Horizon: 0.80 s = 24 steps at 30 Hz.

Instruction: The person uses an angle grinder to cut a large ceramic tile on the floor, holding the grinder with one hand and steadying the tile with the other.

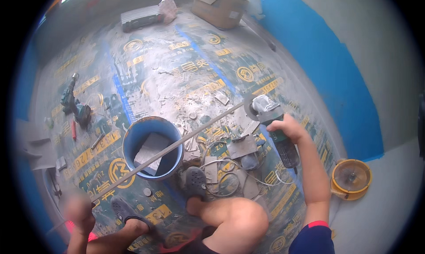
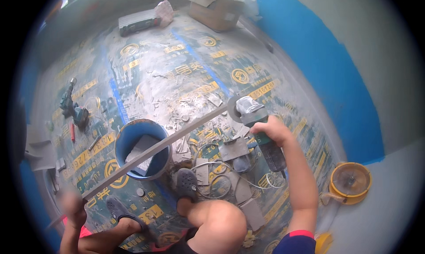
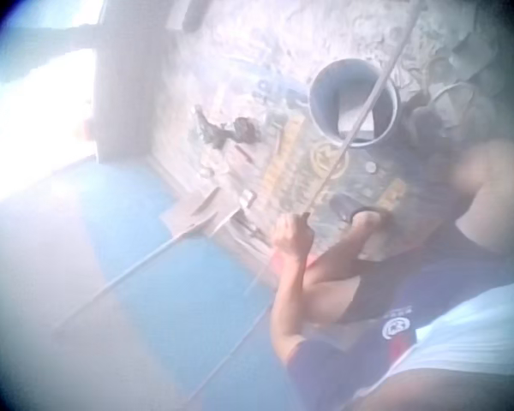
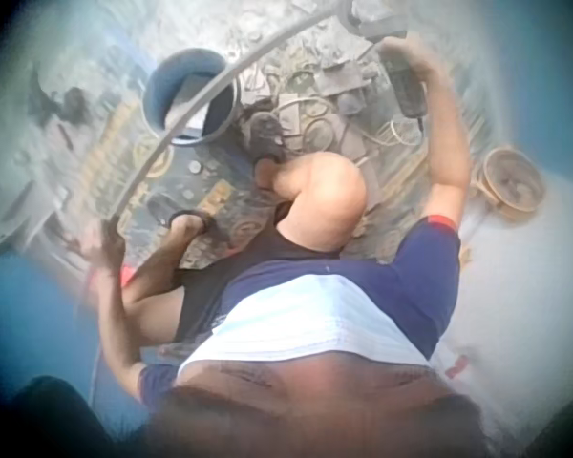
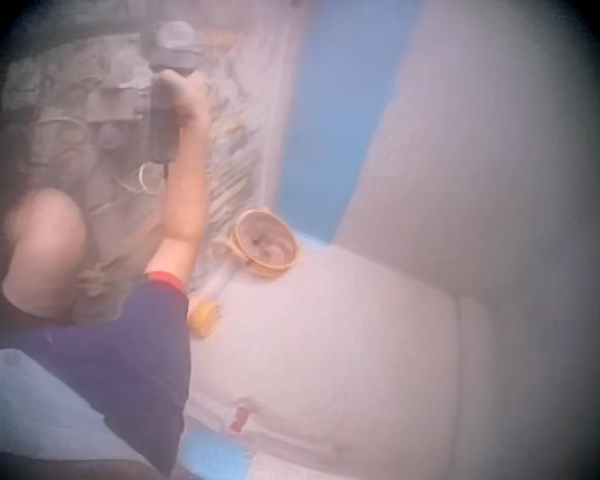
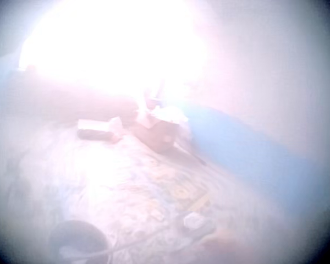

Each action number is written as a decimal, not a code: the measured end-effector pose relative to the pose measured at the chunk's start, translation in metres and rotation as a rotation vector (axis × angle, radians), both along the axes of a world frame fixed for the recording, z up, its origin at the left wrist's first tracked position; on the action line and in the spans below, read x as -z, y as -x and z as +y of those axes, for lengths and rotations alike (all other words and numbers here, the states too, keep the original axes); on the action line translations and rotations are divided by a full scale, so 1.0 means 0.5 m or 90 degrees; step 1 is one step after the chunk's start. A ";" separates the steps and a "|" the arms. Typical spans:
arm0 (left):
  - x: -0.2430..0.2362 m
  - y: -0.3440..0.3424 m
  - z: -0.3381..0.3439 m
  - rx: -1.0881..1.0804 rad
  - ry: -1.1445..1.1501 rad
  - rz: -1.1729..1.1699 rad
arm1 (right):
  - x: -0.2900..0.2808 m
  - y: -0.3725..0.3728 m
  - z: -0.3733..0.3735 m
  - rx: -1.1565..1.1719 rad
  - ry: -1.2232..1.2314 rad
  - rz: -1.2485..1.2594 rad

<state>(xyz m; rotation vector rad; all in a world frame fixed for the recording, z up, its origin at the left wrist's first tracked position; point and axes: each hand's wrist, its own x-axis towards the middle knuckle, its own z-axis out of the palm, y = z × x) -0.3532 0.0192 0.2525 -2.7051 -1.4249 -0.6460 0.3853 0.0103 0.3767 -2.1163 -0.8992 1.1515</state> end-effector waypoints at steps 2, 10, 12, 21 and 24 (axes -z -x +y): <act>0.014 0.029 -0.010 -0.022 0.035 0.028 | -0.007 -0.005 0.014 0.031 -0.009 0.010; 0.004 0.007 -0.009 -0.021 0.060 0.008 | -0.013 -0.070 0.042 0.089 0.018 0.006; 0.015 0.013 -0.013 -0.033 0.051 -0.007 | -0.011 -0.078 0.038 0.092 0.018 0.009; 0.002 -0.011 0.002 -0.001 -0.041 -0.012 | -0.022 0.026 0.003 -0.055 0.038 -0.043; -0.014 -0.032 0.009 0.014 -0.085 -0.008 | -0.017 0.035 -0.005 -0.064 0.028 -0.047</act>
